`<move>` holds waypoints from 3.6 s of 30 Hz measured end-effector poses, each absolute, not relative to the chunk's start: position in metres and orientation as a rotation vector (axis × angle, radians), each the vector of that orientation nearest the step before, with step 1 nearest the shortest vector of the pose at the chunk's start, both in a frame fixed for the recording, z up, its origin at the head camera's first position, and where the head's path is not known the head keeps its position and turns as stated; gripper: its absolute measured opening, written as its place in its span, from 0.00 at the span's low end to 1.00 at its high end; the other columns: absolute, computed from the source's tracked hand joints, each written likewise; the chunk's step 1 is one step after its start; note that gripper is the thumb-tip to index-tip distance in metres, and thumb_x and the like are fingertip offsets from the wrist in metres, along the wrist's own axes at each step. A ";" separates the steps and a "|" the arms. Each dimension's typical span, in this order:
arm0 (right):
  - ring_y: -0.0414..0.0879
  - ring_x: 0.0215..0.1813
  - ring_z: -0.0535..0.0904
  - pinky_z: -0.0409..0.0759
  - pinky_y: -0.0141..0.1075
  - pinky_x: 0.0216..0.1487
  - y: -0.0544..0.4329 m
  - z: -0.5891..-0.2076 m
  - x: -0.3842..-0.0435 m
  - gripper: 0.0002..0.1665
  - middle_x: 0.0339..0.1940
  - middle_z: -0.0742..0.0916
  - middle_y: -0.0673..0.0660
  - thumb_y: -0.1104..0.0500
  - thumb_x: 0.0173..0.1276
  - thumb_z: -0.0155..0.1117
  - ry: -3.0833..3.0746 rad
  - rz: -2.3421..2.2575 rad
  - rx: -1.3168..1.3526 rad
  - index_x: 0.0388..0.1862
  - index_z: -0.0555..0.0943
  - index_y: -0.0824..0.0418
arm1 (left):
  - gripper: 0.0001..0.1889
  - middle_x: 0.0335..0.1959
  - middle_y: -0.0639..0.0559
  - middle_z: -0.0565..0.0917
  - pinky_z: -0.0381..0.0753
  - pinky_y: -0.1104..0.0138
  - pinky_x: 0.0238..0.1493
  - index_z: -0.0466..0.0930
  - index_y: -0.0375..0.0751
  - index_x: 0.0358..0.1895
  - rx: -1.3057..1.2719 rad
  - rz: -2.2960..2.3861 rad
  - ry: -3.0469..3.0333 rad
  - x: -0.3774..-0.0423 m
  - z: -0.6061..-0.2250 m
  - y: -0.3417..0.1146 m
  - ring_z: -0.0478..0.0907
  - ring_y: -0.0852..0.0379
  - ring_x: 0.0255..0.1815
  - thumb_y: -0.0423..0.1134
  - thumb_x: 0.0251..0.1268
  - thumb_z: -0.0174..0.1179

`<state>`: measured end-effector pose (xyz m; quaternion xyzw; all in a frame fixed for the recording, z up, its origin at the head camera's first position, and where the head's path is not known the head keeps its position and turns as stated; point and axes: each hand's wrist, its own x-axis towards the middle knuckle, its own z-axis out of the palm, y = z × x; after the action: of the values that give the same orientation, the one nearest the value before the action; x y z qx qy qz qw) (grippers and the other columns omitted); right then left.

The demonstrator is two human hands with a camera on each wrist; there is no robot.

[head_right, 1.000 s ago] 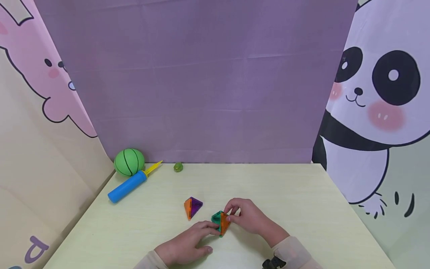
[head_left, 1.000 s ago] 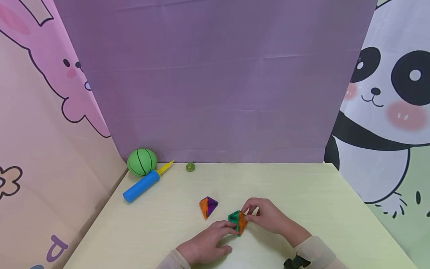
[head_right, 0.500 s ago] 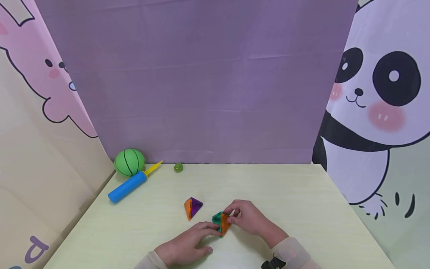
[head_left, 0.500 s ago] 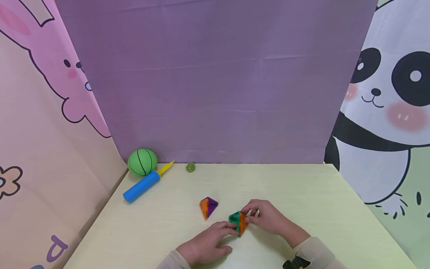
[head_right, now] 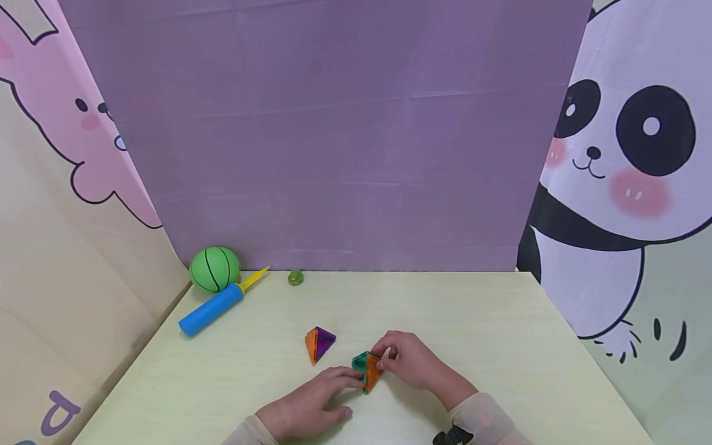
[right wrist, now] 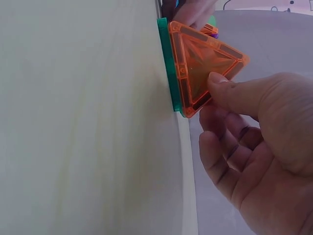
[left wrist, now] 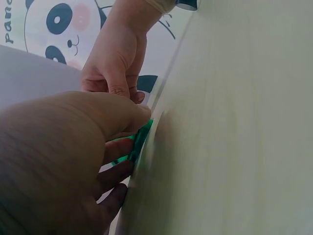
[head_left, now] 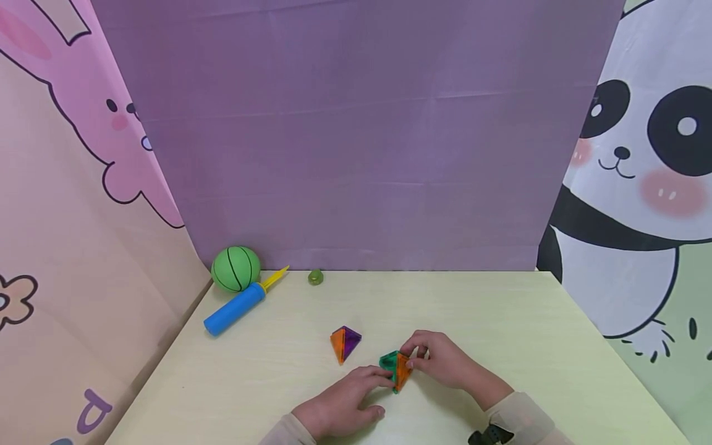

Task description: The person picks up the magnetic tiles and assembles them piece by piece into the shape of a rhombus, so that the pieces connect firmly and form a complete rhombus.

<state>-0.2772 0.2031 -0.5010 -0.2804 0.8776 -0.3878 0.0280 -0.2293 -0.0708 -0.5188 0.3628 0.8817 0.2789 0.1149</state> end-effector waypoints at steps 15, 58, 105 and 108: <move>0.46 0.38 0.78 0.81 0.33 0.34 0.210 -0.496 -0.281 0.11 0.39 0.85 0.43 0.66 0.68 0.75 2.827 -1.131 -0.727 0.43 0.89 0.50 | 0.24 0.65 0.67 0.77 0.75 0.58 0.70 0.75 0.56 0.69 1.067 1.185 2.596 -0.239 -0.506 -0.079 0.74 0.60 0.69 0.37 0.74 0.67; 0.49 0.38 0.78 0.80 0.34 0.30 0.237 -0.496 -0.291 0.08 0.39 0.86 0.50 0.68 0.69 0.72 2.836 -1.186 -0.522 0.43 0.88 0.57 | 0.27 0.75 0.46 0.71 0.60 0.42 0.78 0.68 0.40 0.75 0.599 1.714 2.580 -0.290 -0.532 -0.132 0.62 0.38 0.79 0.32 0.77 0.61; 0.49 0.40 0.81 0.83 0.34 0.35 0.233 -0.501 -0.291 0.10 0.39 0.87 0.48 0.67 0.67 0.75 2.719 -1.152 -0.623 0.44 0.87 0.56 | 0.17 0.54 0.62 0.84 0.75 0.51 0.70 0.83 0.53 0.58 0.572 1.490 2.619 -0.280 -0.529 -0.119 0.81 0.56 0.60 0.39 0.69 0.72; 0.48 0.40 0.81 0.83 0.33 0.35 0.231 -0.501 -0.289 0.10 0.38 0.87 0.48 0.67 0.67 0.75 2.709 -1.151 -0.638 0.44 0.87 0.56 | 0.17 0.53 0.63 0.85 0.76 0.52 0.69 0.83 0.53 0.57 0.593 1.478 2.630 -0.280 -0.532 -0.118 0.81 0.58 0.58 0.39 0.68 0.72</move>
<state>-0.2894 0.2309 -0.5008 -0.2113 0.8976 -0.3814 0.0649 -0.2795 -0.1184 -0.5317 0.1928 0.8549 0.4806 0.0335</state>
